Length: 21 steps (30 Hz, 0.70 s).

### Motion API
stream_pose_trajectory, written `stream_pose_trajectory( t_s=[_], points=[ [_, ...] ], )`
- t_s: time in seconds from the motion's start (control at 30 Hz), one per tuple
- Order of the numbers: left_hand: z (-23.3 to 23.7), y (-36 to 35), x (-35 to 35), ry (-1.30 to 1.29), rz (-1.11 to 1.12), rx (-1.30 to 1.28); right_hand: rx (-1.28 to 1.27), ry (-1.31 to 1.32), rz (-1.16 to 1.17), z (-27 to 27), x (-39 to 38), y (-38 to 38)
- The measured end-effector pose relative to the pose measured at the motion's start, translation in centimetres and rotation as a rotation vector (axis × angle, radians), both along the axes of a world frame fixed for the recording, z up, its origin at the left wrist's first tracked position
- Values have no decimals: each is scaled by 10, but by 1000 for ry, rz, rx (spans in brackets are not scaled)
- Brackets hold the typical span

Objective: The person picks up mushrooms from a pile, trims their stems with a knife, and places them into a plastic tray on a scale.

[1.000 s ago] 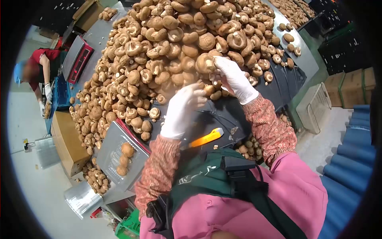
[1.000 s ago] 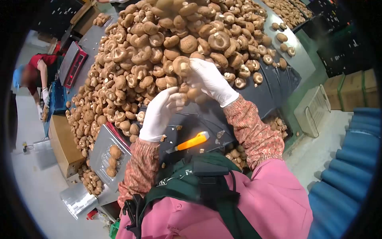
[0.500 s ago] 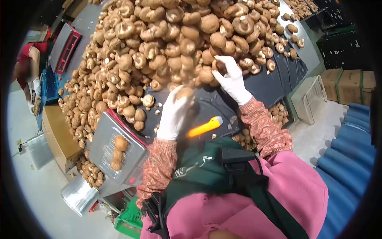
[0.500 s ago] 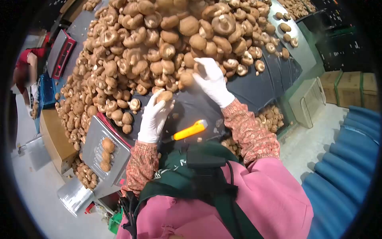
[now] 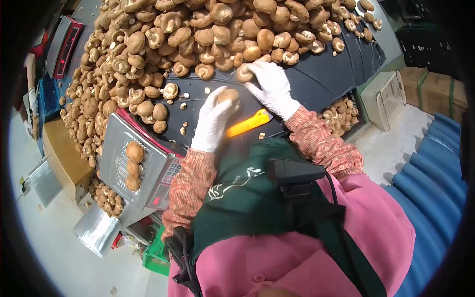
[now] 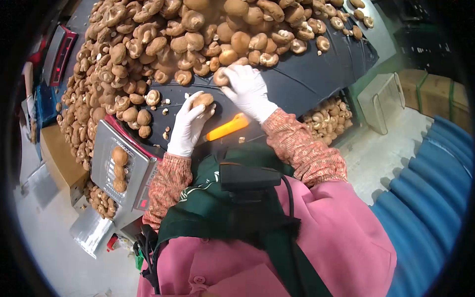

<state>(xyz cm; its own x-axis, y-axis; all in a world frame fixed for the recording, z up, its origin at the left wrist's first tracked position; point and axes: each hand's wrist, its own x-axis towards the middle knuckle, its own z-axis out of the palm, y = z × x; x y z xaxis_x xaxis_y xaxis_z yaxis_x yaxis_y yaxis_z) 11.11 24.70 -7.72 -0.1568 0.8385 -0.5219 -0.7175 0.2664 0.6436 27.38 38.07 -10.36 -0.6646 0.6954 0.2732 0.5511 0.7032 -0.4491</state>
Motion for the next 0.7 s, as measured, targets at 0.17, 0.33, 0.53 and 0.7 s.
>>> stream_pose_trajectory(
  t_s=[0.17,0.33,0.53,0.7],
  points=[
    [0,-12,-1,-2,5,-19,-32,-26,-23,-5,-4,-3],
    [16,-33,-2,120,12,82,-526,200,-101,11,-14,-2],
    [67,-86,-26,160,255,119,-1592,730,150,61,-30,-5],
    [100,-146,-32,384,388,26,-1655,507,317,76,-82,-28]
  ],
)
